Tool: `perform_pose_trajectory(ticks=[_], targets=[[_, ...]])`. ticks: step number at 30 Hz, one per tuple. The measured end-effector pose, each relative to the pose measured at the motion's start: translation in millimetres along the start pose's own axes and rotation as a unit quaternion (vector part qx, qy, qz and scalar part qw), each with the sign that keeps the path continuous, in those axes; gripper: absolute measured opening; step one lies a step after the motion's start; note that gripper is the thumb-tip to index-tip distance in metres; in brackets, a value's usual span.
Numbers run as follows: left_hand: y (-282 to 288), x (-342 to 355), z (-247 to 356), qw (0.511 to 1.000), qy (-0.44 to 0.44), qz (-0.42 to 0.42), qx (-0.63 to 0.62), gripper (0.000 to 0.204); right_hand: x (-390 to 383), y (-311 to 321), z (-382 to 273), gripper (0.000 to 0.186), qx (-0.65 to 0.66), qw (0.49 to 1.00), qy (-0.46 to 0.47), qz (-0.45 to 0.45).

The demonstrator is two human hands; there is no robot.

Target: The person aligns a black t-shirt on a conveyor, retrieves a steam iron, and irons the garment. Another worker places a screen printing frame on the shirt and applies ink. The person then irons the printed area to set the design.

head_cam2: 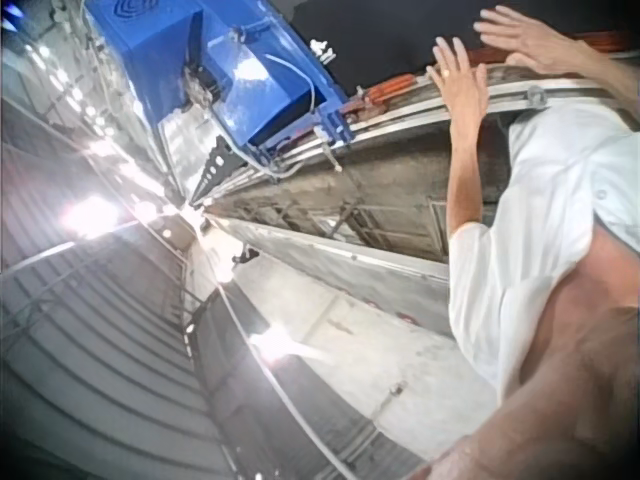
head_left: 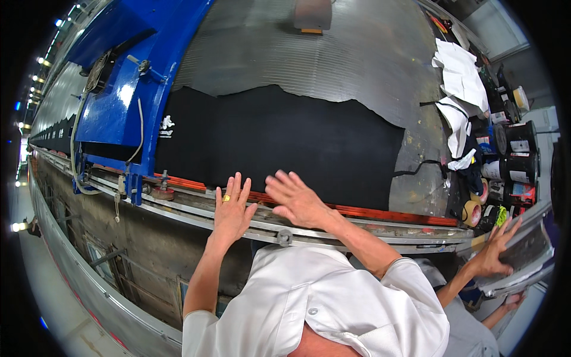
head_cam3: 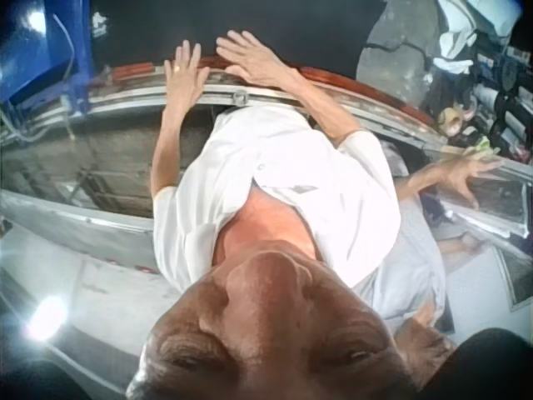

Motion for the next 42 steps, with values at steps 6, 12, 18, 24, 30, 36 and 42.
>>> perform_pose_trajectory(ticks=[6, 12, 18, 24, 30, 36, 42], targets=[[8, -14, -16, 0.997, -0.048, 0.053, -0.023, 0.062, 52, 52, 79, 0.068, -0.241, 0.911, -0.273, 0.193], [20, -23, -35, 0.981, -0.125, 0.121, -0.091, 0.051, 135, -5, 12, 0.069, -0.224, 0.958, -0.144, 0.107], [48, -53, -85, 0.937, -0.14, 0.285, -0.15, 0.029, 115, 14, -2, 0.056, -0.225, 0.952, -0.175, 0.109], [40, -28, -159, 0.897, 0.059, 0.245, -0.363, 0.022, 118, 4, -45, 0.052, -0.145, 0.971, -0.148, 0.121], [50, -3, -138, 0.947, 0.062, 0.199, -0.246, 0.017, 103, -52, -106, 0.053, 0.027, 0.994, -0.107, 0.018], [0, 2, -166, 0.72, 0.157, 0.126, -0.664, 0.014, 112, 1, -95, 0.034, 0.241, 0.943, -0.219, 0.074], [8, 7, -177, 0.789, 0.132, 0.167, -0.576, 0.01, 193, 53, -25, 0.017, 0.48, 0.783, -0.197, 0.343]])
Point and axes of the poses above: each hand's wrist, its own x-axis towards the middle knuckle, its own y-axis out of the back of the hand, z = x × y, the point moved 8 cm from there along x, towards the middle knuckle, and after that the axes turned 7 degrees about -y, right-handed, at the moved point
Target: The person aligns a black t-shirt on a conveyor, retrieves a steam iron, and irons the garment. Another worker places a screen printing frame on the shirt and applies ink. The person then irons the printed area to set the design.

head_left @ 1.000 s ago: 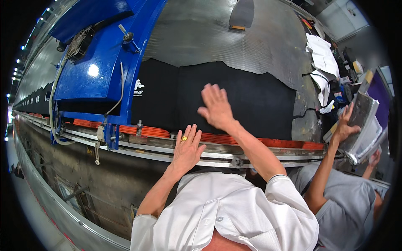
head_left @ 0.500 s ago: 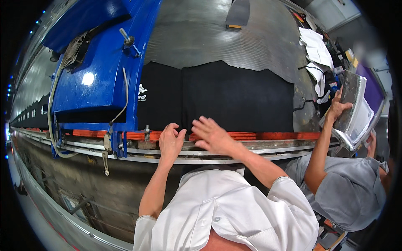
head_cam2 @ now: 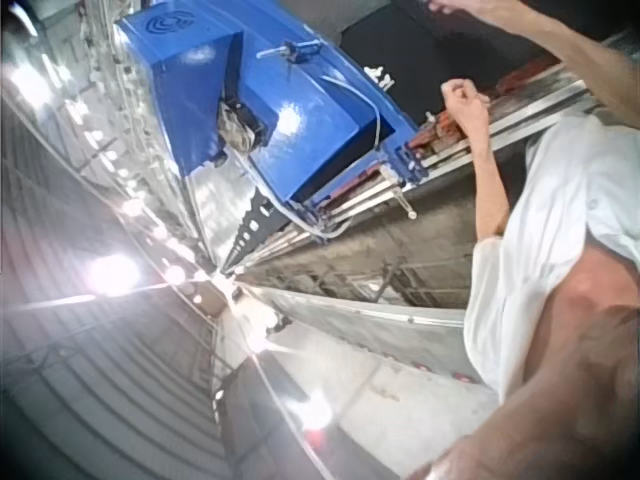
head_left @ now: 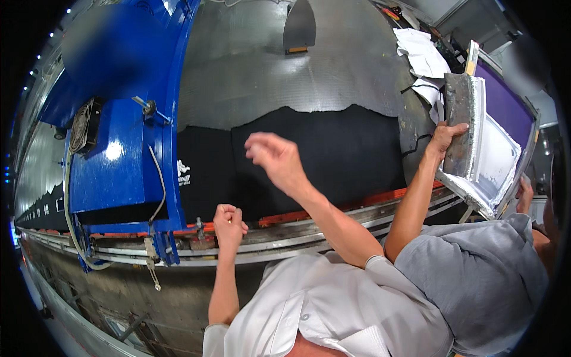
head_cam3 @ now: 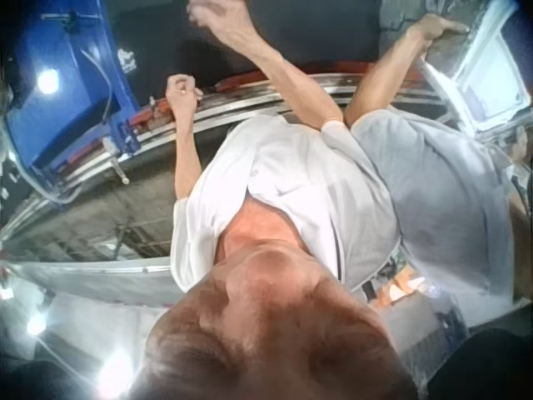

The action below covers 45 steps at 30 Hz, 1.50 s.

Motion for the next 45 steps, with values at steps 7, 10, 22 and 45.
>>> perform_pose_trajectory(ticks=[7, 10, 22, 45], targets=[[6, -46, 40, 0.957, -0.145, 0.082, 0.238, 0.031, 136, 140, -15, 0.012, 0.211, 0.925, 0.053, 0.311], [13, -67, 38, 0.931, -0.209, 0.102, 0.282, 0.031, 197, 204, -34, 0.012, 0.169, 0.9, 0.084, 0.392], [19, -71, 30, 0.92, -0.167, 0.167, 0.314, 0.021, 415, 280, -62, 0.034, -0.029, 0.994, -0.101, 0.002], [6, -58, 35, 0.894, -0.171, 0.152, 0.386, 0.014, 336, 130, -127, 0.024, -0.509, 0.81, 0.107, -0.272]])
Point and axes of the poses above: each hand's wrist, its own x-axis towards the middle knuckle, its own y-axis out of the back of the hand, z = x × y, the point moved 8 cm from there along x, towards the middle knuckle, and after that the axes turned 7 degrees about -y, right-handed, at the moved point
